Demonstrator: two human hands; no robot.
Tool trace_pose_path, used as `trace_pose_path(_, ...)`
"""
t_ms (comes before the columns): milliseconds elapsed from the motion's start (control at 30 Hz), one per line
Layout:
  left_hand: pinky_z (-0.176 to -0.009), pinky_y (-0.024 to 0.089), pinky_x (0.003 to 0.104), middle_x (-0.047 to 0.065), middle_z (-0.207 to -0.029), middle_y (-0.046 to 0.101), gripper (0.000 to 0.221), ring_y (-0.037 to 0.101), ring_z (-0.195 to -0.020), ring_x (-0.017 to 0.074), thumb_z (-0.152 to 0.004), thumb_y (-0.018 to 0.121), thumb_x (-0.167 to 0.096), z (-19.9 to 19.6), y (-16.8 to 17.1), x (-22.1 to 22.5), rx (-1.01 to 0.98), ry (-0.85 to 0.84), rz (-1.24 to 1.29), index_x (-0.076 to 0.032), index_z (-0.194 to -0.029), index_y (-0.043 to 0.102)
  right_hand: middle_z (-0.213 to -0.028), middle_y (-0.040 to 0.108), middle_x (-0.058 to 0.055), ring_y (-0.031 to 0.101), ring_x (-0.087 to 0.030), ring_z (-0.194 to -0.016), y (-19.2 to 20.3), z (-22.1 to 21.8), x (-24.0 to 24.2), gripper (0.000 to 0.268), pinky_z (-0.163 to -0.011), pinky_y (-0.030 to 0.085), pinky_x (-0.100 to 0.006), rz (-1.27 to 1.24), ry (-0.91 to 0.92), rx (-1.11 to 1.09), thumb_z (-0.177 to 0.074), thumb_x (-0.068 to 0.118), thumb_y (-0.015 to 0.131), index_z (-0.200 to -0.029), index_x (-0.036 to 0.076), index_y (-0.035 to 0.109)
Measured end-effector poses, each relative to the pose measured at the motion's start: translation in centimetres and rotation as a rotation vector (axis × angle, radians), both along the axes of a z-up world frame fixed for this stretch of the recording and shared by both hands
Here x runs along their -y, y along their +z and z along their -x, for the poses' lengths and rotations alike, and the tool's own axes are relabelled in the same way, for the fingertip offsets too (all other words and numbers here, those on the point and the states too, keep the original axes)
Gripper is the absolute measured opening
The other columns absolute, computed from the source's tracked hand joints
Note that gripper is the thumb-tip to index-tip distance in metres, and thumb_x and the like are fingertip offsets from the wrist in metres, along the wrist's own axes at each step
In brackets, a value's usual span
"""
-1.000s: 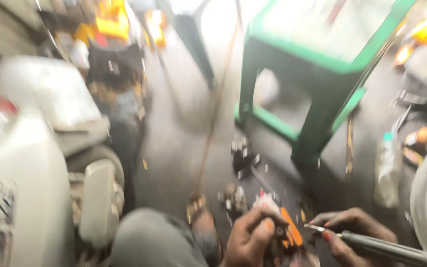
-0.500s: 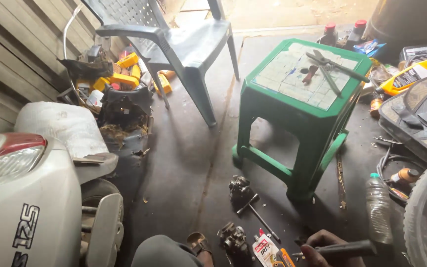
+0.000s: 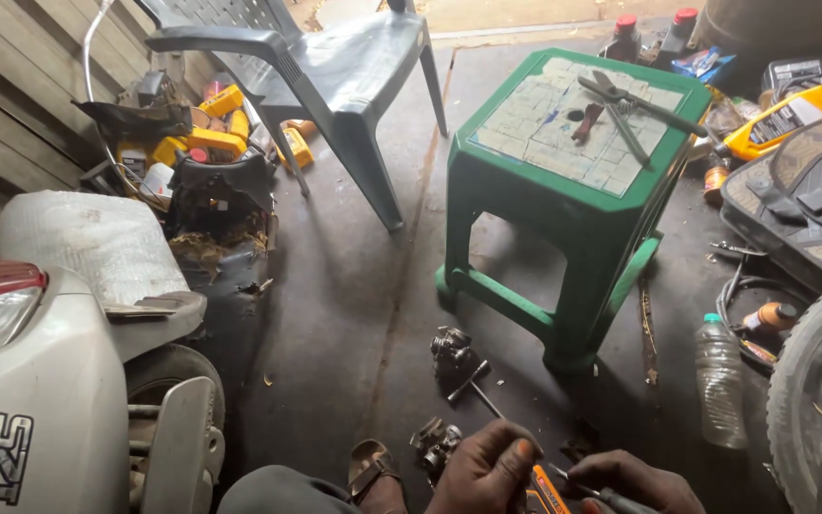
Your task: Disassemble and repair a motorcycle carburetor using hand tools and an impact driver.
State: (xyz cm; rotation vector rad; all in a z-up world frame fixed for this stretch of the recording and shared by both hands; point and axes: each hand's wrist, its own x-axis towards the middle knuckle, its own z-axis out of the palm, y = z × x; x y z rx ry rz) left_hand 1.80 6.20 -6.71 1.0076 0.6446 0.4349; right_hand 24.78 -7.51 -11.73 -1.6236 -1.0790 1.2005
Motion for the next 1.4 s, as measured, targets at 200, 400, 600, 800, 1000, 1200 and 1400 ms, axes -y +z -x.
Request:
trace_pose_path(200,-0.057,0.044,0.021,-0.001,-0.076,0.062,0.029,0.056,-0.064,0.0035,-0.105,0.067,-0.033,0.5,0.2,0.9,-0.013,-0.025,-0.100,-0.003,-0.105,0.066,-0.101,0.076,-0.016,0.078,-0.025,-0.099,0.1,0.1,0.9,0.033,-0.091,0.061,-0.040,-0.055,0.024,-0.257,-0.082,0.016,0.080,-0.111,0.001,0.071)
trace_pose_path(400,-0.050,0.042,0.023,0.000,-0.068,0.058,0.036,0.053,-0.055,0.0071,-0.103,0.061,-0.037,0.7,0.5,1.1,-0.052,-0.017,-0.030,-0.002,-0.098,0.065,-0.102,0.075,-0.019,0.079,-0.027,-0.100,1.8,1.2,0.9,0.035,-0.087,0.062,-0.042,-0.242,0.001,-0.316,-0.078,0.000,0.083,-0.110,-0.003,0.068)
trace_pose_path(600,-0.070,0.052,0.029,0.011,-0.087,0.067,0.039,0.064,-0.075,0.0158,-0.111,0.050,-0.035,0.9,2.0,2.1,0.217,-0.050,0.171,0.002,-0.104,0.062,-0.107,0.076,-0.021,0.078,-0.027,-0.102,4.8,3.0,1.8,0.031,-0.090,0.060,-0.039,-0.414,-0.005,-0.371,-0.083,-0.008,0.080,-0.112,-0.004,0.067)
trace_pose_path(800,-0.076,0.058,0.036,0.020,-0.096,0.069,0.038,0.068,-0.082,0.0248,-0.112,0.048,-0.031,1.3,4.4,2.5,0.247,-0.039,0.340,0.006,-0.113,0.059,-0.109,0.079,-0.018,0.076,-0.021,-0.101,8.5,4.0,2.6,0.029,-0.085,0.061,-0.032,-0.410,-0.020,-0.231,-0.083,-0.006,0.077,-0.111,-0.002,0.068)
trace_pose_path(1000,-0.073,0.059,0.039,0.021,-0.093,0.068,0.042,0.069,-0.076,0.0284,-0.112,0.047,-0.034,1.4,5.9,2.3,0.271,-0.059,0.441,0.007,-0.116,0.057,-0.112,0.075,-0.018,0.080,-0.021,-0.100,10.9,3.8,2.5,0.025,-0.083,0.066,-0.033,-0.360,-0.030,-0.052,-0.081,-0.003,0.073,-0.103,0.002,0.064)
trace_pose_path(1200,-0.076,0.058,0.036,0.019,-0.095,0.066,0.042,0.067,-0.080,0.0257,-0.116,0.047,-0.033,1.6,5.3,3.1,0.308,-0.085,0.407,0.008,-0.118,0.057,-0.112,0.078,-0.021,0.080,-0.024,-0.102,11.5,4.1,2.6,0.025,-0.086,0.067,-0.035,-0.382,-0.024,-0.061,-0.082,-0.003,0.071,-0.105,0.000,0.063)
trace_pose_path(1400,-0.077,0.057,0.034,0.019,-0.094,0.066,0.041,0.067,-0.083,0.0239,-0.118,0.045,-0.031,1.4,5.4,3.3,0.315,-0.112,0.385,0.009,-0.118,0.057,-0.107,0.080,-0.019,0.082,-0.021,-0.095,13.3,5.4,1.4,0.024,-0.081,0.066,-0.033,-0.378,-0.076,0.019,-0.082,0.001,0.074,-0.103,0.001,0.062)
